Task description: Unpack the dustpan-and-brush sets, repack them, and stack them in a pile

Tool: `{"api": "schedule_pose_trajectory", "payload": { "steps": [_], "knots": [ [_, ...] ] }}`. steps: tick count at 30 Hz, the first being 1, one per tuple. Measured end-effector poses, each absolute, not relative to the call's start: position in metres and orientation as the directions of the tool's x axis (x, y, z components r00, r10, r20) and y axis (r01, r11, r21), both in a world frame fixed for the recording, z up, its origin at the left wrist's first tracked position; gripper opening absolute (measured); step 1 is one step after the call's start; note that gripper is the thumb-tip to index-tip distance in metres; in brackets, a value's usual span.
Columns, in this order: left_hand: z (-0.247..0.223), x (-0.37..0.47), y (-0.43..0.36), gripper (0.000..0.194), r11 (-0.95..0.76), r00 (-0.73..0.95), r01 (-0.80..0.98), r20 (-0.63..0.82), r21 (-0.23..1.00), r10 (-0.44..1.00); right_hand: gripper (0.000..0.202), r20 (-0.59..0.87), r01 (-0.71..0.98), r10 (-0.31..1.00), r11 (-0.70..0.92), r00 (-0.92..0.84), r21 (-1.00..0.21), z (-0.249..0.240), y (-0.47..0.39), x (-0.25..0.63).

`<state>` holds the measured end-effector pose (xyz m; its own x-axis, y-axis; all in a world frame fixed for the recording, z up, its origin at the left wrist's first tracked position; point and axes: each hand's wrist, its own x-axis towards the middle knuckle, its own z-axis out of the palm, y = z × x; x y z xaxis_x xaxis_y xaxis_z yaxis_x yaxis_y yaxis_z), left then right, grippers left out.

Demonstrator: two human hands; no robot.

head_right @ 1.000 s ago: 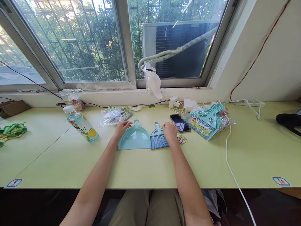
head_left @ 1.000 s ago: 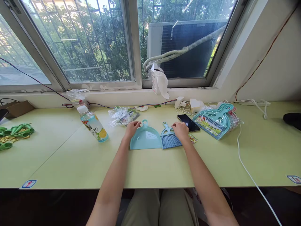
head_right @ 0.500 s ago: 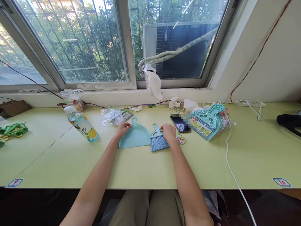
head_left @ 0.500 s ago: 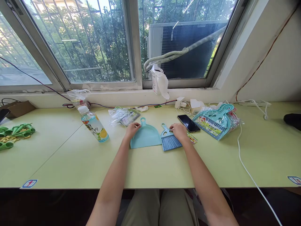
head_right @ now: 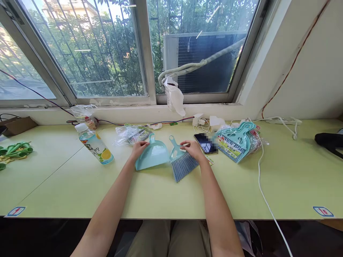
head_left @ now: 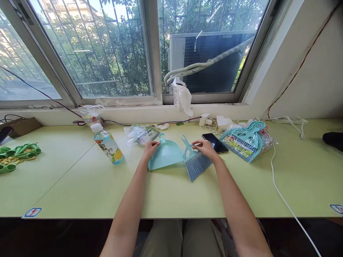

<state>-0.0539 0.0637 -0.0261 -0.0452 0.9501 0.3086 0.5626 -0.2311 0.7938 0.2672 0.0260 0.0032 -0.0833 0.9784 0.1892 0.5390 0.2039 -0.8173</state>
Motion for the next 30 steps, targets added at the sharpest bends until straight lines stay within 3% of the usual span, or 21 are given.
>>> {"api": "schedule_pose_trajectory", "payload": {
  "steps": [5, 11, 17, 22, 26, 30],
  "knots": [
    [-0.027, -0.049, 0.063, 0.033, -0.307, 0.032, 0.576, 0.354, 0.758, 0.935, 0.045, 0.164, 0.209, 0.967, 0.205, -0.196, -0.956, 0.019, 0.011, 0.268],
    [-0.025, -0.046, 0.062, 0.029, -0.276, 0.035, 0.594, 0.318, 0.756, 0.947, 0.041, -0.052, 0.211, 0.868, 0.061, -0.494, -0.976, 0.029, -0.002, 0.257],
    [-0.029, -0.025, 0.059, 0.042, -0.358, 0.197, 0.474, 0.299, 0.804, 0.934, 0.039, 0.129, 0.092, 0.949, 0.161, -0.288, -0.983, 0.011, 0.009, 0.225],
    [-0.029, 0.003, 0.046, 0.054, -0.324, 0.377, 0.351, 0.184, 0.879, 0.908, 0.025, 0.261, 0.338, 0.953, 0.299, -0.154, -0.892, -0.005, 0.019, 0.215],
    [-0.025, 0.01, 0.039, 0.051, -0.307, 0.452, 0.283, 0.156, 0.909, 0.878, 0.011, 0.35, 0.61, 0.92, 0.381, -0.176, -0.695, -0.004, 0.014, 0.213],
    [-0.023, 0.008, 0.039, 0.051, -0.261, 0.432, 0.243, 0.137, 0.934, 0.891, 0.017, 0.411, 0.77, 0.887, 0.409, -0.21, -0.49, 0.002, 0.005, 0.207]
  ]
}}
